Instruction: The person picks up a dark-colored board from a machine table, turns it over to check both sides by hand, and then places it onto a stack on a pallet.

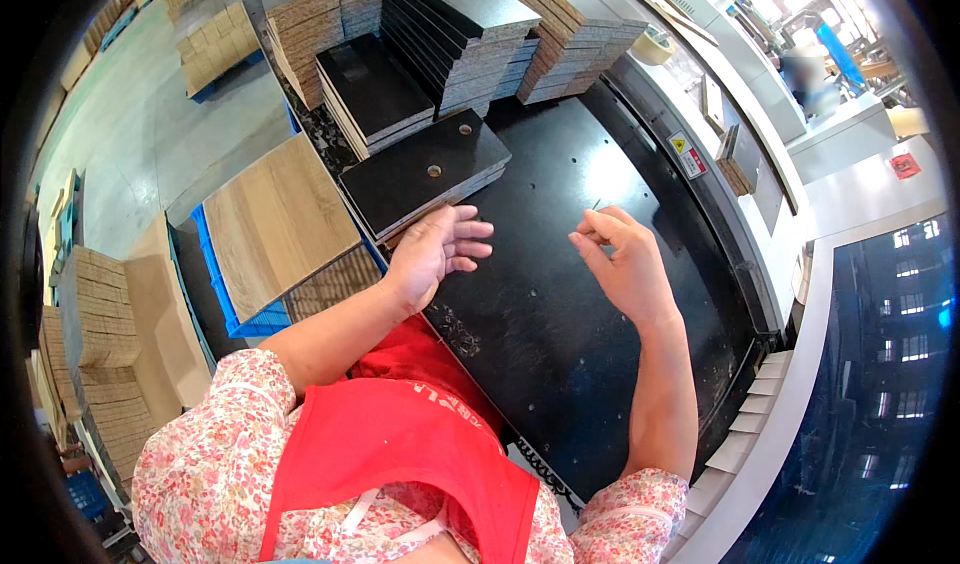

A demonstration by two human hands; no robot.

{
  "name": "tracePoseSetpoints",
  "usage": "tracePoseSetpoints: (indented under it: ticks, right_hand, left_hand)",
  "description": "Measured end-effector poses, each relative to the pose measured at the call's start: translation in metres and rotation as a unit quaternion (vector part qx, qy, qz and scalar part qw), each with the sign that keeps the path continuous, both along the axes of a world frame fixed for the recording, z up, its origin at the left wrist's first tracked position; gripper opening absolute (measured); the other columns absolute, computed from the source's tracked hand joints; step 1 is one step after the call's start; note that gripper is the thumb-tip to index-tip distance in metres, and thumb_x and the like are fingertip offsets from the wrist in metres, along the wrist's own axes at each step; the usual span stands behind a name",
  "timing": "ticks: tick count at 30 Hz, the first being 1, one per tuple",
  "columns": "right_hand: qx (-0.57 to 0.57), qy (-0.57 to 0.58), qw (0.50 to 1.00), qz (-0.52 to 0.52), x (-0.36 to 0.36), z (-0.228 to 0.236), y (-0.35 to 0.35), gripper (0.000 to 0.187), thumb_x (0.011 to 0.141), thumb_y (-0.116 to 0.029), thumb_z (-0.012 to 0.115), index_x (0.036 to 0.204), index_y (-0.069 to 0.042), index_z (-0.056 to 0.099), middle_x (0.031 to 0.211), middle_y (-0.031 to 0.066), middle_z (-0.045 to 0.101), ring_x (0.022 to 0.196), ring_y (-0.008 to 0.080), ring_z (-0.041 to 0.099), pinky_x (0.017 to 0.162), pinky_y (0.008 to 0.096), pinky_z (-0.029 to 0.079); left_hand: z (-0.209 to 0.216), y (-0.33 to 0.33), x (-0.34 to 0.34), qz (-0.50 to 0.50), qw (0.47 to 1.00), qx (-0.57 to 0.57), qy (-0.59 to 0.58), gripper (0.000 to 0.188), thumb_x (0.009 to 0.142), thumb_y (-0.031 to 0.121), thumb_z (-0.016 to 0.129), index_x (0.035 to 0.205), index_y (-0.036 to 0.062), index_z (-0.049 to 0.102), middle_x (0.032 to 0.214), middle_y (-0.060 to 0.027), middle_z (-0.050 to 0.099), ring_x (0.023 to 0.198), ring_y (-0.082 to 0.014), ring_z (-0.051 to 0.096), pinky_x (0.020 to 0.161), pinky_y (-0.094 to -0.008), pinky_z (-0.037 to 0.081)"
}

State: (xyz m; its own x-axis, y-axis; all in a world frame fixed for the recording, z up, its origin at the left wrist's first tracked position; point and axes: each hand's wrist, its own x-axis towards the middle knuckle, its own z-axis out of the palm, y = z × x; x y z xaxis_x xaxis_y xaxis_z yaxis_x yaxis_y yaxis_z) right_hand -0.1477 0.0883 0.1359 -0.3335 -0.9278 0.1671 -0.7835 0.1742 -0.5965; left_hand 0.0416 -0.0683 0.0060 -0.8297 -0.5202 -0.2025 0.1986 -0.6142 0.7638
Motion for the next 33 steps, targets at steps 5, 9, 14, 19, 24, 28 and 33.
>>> tracePoseSetpoints:
  ticks: [5, 9, 14, 19, 24, 28, 33]
  right_hand:
    - [-0.082, 0.06, 0.995, 0.017, 0.018, 0.001, -0.032, 0.027, 0.087, -0.006, 0.073, 0.109, 0.007, 0.064, 0.103, 0.0156, 0.066, 0.088, 0.0261, 0.066, 0.08, 0.0335, 0.053]
    - [-0.139, 0.095, 0.984, 0.066, 0.046, 0.004, -0.084, 0.038, 0.088, -0.014, 0.074, 0.116, 0.008, 0.063, 0.116, 0.0207, 0.064, 0.102, 0.0346, 0.065, 0.089, 0.0373, 0.051]
    - [-0.155, 0.058, 0.986, 0.03, 0.047, -0.016, -0.125, 0.047, 0.094, -0.025, 0.069, 0.125, 0.009, 0.059, 0.124, 0.0205, 0.062, 0.112, 0.0317, 0.062, 0.095, 0.0373, 0.049]
    - [-0.069, -0.311, 0.929, -0.189, -0.018, -0.074, -0.135, 0.052, 0.101, -0.04, 0.058, 0.126, 0.005, 0.061, 0.121, 0.0122, 0.064, 0.111, 0.0205, 0.062, 0.096, 0.0351, 0.048]
    - [0.041, -0.388, 0.915, -0.102, -0.032, -0.119, -0.144, 0.057, 0.098, -0.05, 0.058, 0.122, 0.001, 0.064, 0.109, 0.0058, 0.067, 0.099, 0.0138, 0.058, 0.092, 0.0293, 0.045]
    - [0.047, -0.343, 0.935, -0.077, 0.014, -0.083, -0.129, 0.051, 0.097, -0.04, 0.064, 0.123, 0.004, 0.064, 0.113, 0.0071, 0.067, 0.105, 0.0131, 0.057, 0.095, 0.0289, 0.044]
    - [0.004, -0.392, 0.919, -0.043, 0.031, -0.089, -0.085, 0.051, 0.094, -0.031, 0.068, 0.129, 0.005, 0.059, 0.117, 0.0078, 0.066, 0.109, 0.0135, 0.057, 0.098, 0.0292, 0.043]
  left_hand:
    - [-0.017, 0.012, -0.002, -0.04, 0.955, -0.293, -0.017, 0.028, 0.103, 0.018, 0.054, 0.124, 0.0012, 0.061, 0.1, -0.0105, 0.07, 0.089, -0.0158, 0.067, 0.076, -0.0286, 0.055]
    - [-0.014, 0.021, 0.005, -0.017, 0.835, -0.55, 0.005, 0.023, 0.095, 0.015, 0.063, 0.113, 0.001, 0.066, 0.092, -0.0155, 0.069, 0.085, -0.0271, 0.068, 0.075, -0.0351, 0.053]
    - [-0.013, 0.019, 0.046, 0.037, 0.831, -0.552, 0.056, 0.018, 0.091, 0.012, 0.066, 0.106, 0.0028, 0.067, 0.088, -0.0136, 0.065, 0.079, -0.0292, 0.064, 0.072, -0.0373, 0.052]
    - [-0.012, 0.011, 0.112, 0.263, 0.828, -0.483, -0.111, 0.045, 0.09, 0.008, 0.063, 0.132, 0.001, 0.048, 0.121, -0.0124, 0.054, 0.11, -0.0243, 0.054, 0.095, -0.0361, 0.043]
    - [-0.007, -0.037, 0.091, 0.234, 0.957, 0.076, -0.155, 0.065, 0.097, 0.042, 0.063, 0.145, 0.004, 0.04, 0.141, -0.0104, 0.049, 0.131, -0.0236, 0.045, 0.112, -0.0381, 0.032]
    - [0.017, -0.053, 0.084, 0.119, 0.978, 0.137, -0.099, 0.055, 0.095, 0.038, 0.067, 0.137, 0.0076, 0.05, 0.135, -0.0082, 0.057, 0.127, -0.0234, 0.051, 0.109, -0.041, 0.037]
    - [0.017, -0.035, 0.091, 0.121, 0.987, -0.046, -0.099, 0.068, 0.089, 0.027, 0.076, 0.142, 0.003, 0.04, 0.134, -0.0126, 0.055, 0.124, -0.0235, 0.053, 0.11, -0.0419, 0.039]
